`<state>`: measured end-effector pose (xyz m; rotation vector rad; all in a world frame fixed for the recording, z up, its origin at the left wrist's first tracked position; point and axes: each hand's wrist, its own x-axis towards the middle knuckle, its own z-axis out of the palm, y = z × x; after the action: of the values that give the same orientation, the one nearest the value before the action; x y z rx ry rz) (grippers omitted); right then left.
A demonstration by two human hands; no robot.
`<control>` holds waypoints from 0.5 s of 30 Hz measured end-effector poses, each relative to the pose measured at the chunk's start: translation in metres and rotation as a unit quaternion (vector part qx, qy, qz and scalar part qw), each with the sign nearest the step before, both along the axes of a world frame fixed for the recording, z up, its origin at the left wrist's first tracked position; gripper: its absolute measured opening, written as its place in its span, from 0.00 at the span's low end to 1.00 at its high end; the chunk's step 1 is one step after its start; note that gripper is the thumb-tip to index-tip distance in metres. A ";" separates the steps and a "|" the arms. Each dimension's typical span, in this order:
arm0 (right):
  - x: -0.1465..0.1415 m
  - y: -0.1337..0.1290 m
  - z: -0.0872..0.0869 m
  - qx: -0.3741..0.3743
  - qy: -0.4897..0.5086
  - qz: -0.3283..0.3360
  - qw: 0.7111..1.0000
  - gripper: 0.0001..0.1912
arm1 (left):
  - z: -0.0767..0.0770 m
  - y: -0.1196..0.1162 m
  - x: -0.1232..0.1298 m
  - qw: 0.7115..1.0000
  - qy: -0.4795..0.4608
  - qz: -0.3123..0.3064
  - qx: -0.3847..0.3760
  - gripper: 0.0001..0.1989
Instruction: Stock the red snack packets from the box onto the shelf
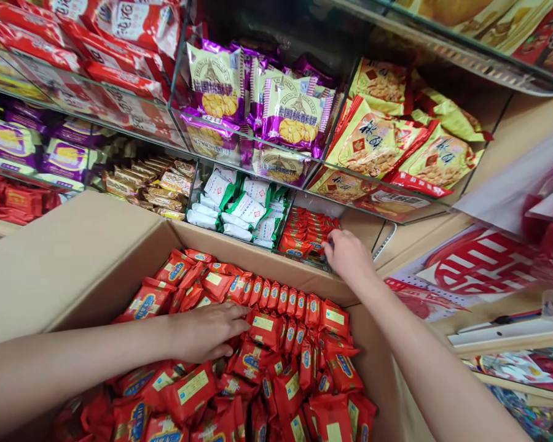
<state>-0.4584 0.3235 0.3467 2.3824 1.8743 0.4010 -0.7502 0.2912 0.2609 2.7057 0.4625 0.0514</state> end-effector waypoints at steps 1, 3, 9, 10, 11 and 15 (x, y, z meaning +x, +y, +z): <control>-0.011 -0.015 0.002 0.037 0.029 0.046 0.998 0.14 | -0.002 0.000 -0.001 1.000 0.028 0.008 -0.003 0.21; -0.038 -0.050 -0.003 0.036 0.118 0.165 0.979 0.12 | -0.004 0.000 -0.001 0.996 0.090 0.010 -0.005 0.25; -0.107 -0.111 -0.076 -0.126 0.228 0.264 0.929 0.22 | -0.003 0.002 0.003 0.992 0.129 0.006 0.002 0.17; -0.113 -0.112 -0.087 -0.131 0.227 0.251 0.932 0.26 | -0.003 0.003 0.003 0.992 0.124 0.004 0.002 0.15; -0.116 -0.110 -0.095 -0.135 0.227 0.236 0.935 0.29 | -0.003 0.004 0.004 0.993 0.117 0.004 0.000 0.14; -0.117 -0.099 -0.104 -0.129 0.248 0.151 0.948 0.33 | 0.000 0.007 0.002 0.995 0.096 0.034 -0.019 0.11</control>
<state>-0.5757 0.2241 0.2427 2.1565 2.3274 -0.4523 -0.7479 0.2983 0.2606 2.6692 0.6048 -0.1992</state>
